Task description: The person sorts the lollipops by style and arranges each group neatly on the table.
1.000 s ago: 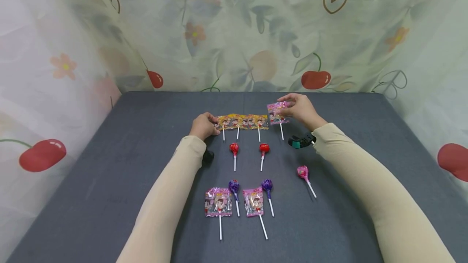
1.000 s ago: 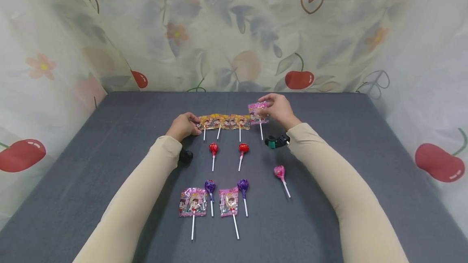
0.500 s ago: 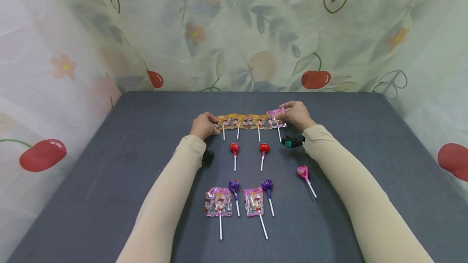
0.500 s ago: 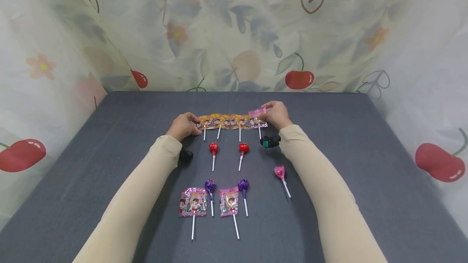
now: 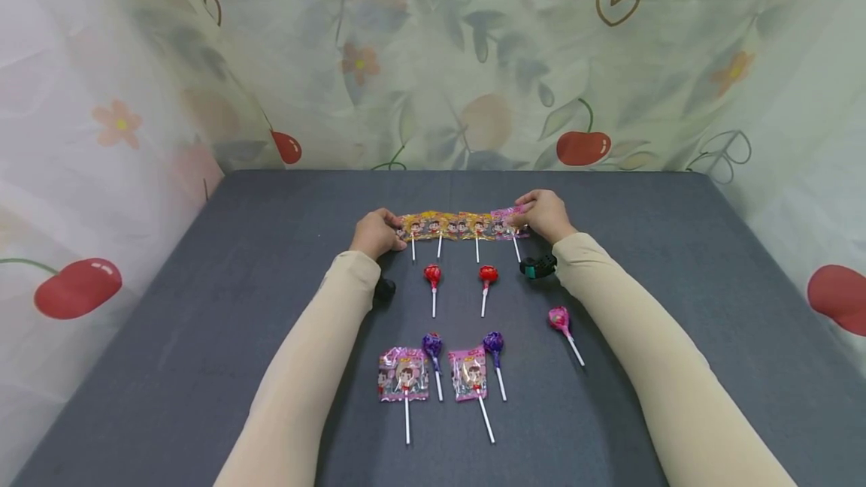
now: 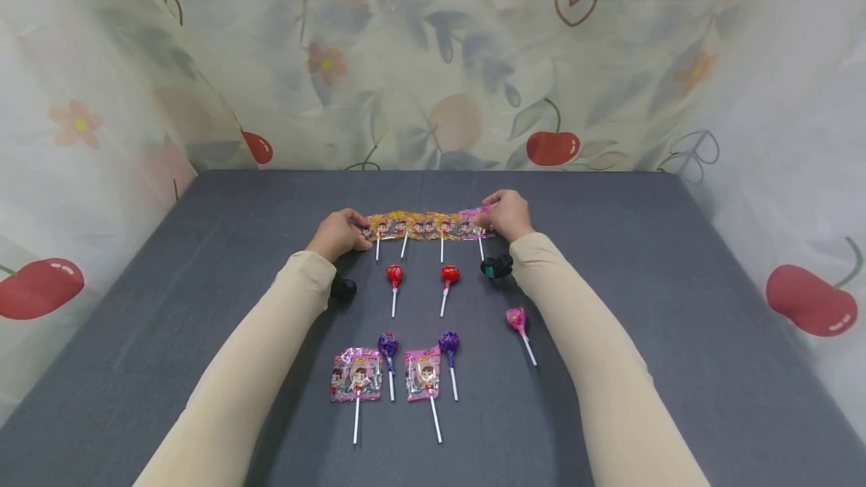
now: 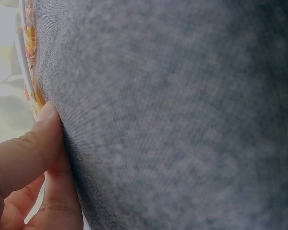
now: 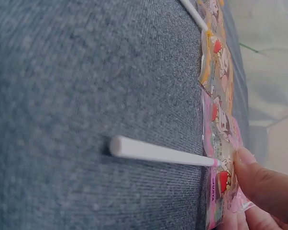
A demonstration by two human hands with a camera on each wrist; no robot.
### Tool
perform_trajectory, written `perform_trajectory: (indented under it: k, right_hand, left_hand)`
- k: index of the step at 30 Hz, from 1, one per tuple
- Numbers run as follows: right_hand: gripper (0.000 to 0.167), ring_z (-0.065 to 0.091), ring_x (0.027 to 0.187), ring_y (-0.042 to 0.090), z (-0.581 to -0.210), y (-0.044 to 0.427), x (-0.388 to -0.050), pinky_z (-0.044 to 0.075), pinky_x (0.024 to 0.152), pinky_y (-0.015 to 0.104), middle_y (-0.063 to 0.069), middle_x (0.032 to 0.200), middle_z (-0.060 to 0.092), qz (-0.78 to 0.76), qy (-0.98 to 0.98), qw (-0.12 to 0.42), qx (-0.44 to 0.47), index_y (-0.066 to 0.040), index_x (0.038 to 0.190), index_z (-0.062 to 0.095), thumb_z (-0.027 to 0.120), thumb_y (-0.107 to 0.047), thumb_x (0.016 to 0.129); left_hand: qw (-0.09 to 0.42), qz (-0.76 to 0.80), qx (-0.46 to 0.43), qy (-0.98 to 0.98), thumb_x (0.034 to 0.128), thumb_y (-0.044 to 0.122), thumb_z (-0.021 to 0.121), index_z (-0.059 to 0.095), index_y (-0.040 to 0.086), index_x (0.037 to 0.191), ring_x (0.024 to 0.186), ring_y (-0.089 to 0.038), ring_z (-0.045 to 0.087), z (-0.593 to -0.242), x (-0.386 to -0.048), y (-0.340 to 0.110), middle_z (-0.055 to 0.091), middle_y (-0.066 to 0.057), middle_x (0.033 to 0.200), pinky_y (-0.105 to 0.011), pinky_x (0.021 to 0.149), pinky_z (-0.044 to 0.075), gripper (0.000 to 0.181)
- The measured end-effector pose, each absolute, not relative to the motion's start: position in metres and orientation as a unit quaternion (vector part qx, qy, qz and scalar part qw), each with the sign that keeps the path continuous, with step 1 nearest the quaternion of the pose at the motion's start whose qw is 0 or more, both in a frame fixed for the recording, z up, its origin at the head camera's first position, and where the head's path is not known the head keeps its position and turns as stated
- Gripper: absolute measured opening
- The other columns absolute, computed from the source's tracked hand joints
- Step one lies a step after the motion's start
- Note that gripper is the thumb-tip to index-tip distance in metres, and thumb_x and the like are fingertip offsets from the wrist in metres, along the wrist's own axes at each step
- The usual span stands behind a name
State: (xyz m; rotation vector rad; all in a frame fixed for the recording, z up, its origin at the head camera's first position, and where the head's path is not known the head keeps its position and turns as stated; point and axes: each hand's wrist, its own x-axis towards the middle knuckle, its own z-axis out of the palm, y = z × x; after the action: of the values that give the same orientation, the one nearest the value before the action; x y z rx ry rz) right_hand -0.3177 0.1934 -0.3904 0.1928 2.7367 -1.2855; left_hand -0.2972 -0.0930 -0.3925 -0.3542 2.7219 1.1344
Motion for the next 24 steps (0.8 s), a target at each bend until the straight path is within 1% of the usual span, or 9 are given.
perform_trajectory:
  k: [3, 5, 10, 14, 21, 24]
  right_hand:
    - [0.040, 0.060, 0.090, 0.025, -0.3896, 0.1930, -0.3173, 0.044, 0.079, 0.034, 0.022, 0.110, 0.067, -0.414, 0.907, 0.052, 0.058, 0.001, 0.120, 0.060, 0.074, -0.012, 0.085]
    - [0.041, 0.059, 0.091, 0.026, -0.3896, 0.1933, -0.3175, 0.045, 0.080, 0.035, 0.021, 0.110, 0.065, -0.407, 0.910, 0.052, 0.054, 0.002, 0.120, 0.060, 0.075, -0.013, 0.085]
    - [0.043, 0.055, 0.101, 0.030, -0.3901, 0.1938, -0.3186, 0.045, 0.092, 0.043, 0.021, 0.117, 0.060, -0.387, 0.919, 0.060, 0.049, 0.002, 0.121, 0.060, 0.075, -0.015, 0.085]
    - [0.043, 0.054, 0.110, 0.032, -0.3915, 0.1941, -0.3200, 0.043, 0.099, 0.045, 0.021, 0.124, 0.058, -0.378, 0.922, 0.067, 0.053, 0.002, 0.122, 0.059, 0.074, -0.016, 0.086]
    - [0.043, 0.053, 0.112, 0.033, -0.3919, 0.1948, -0.3215, 0.042, 0.101, 0.045, 0.021, 0.125, 0.058, -0.375, 0.922, 0.069, 0.059, 0.002, 0.123, 0.059, 0.074, -0.015, 0.086]
    - [0.043, 0.053, 0.111, 0.033, -0.3918, 0.1951, -0.3216, 0.042, 0.100, 0.045, 0.021, 0.124, 0.058, -0.376, 0.923, 0.065, 0.055, 0.002, 0.123, 0.059, 0.074, -0.015, 0.086]
  left_hand:
    - [0.086, 0.383, -0.118, 0.912, 0.0780, 0.003, 0.079, 0.061, 0.007, 0.111, 0.099, -0.024, 0.051, -0.3929, -0.2969, -0.0934, 0.060, -0.014, 0.120, -0.036, 0.090, 0.042, 0.038]
    - [0.086, 0.383, -0.117, 0.912, 0.0784, 0.003, 0.079, 0.061, 0.007, 0.112, 0.099, -0.024, 0.051, -0.3927, -0.2968, -0.0935, 0.060, -0.014, 0.120, -0.036, 0.089, 0.042, 0.038]
    - [0.084, 0.382, -0.115, 0.913, 0.0783, 0.004, 0.079, 0.061, 0.007, 0.112, 0.100, -0.025, 0.051, -0.3915, -0.2952, -0.0935, 0.060, -0.014, 0.121, -0.037, 0.092, 0.042, 0.038]
    - [0.083, 0.379, -0.115, 0.914, 0.0785, 0.004, 0.079, 0.061, 0.007, 0.112, 0.102, -0.025, 0.051, -0.3904, -0.2934, -0.0932, 0.060, -0.014, 0.122, -0.037, 0.093, 0.041, 0.038]
    - [0.083, 0.387, -0.120, 0.911, 0.0784, 0.003, 0.078, 0.061, 0.006, 0.112, 0.101, -0.025, 0.050, -0.3899, -0.2930, -0.0919, 0.060, -0.013, 0.122, -0.037, 0.092, 0.041, 0.038]
    - [0.081, 0.380, -0.117, 0.914, 0.0784, 0.003, 0.079, 0.061, 0.007, 0.112, 0.099, -0.025, 0.050, -0.3903, -0.2932, -0.0922, 0.060, -0.014, 0.121, -0.036, 0.089, 0.041, 0.038]
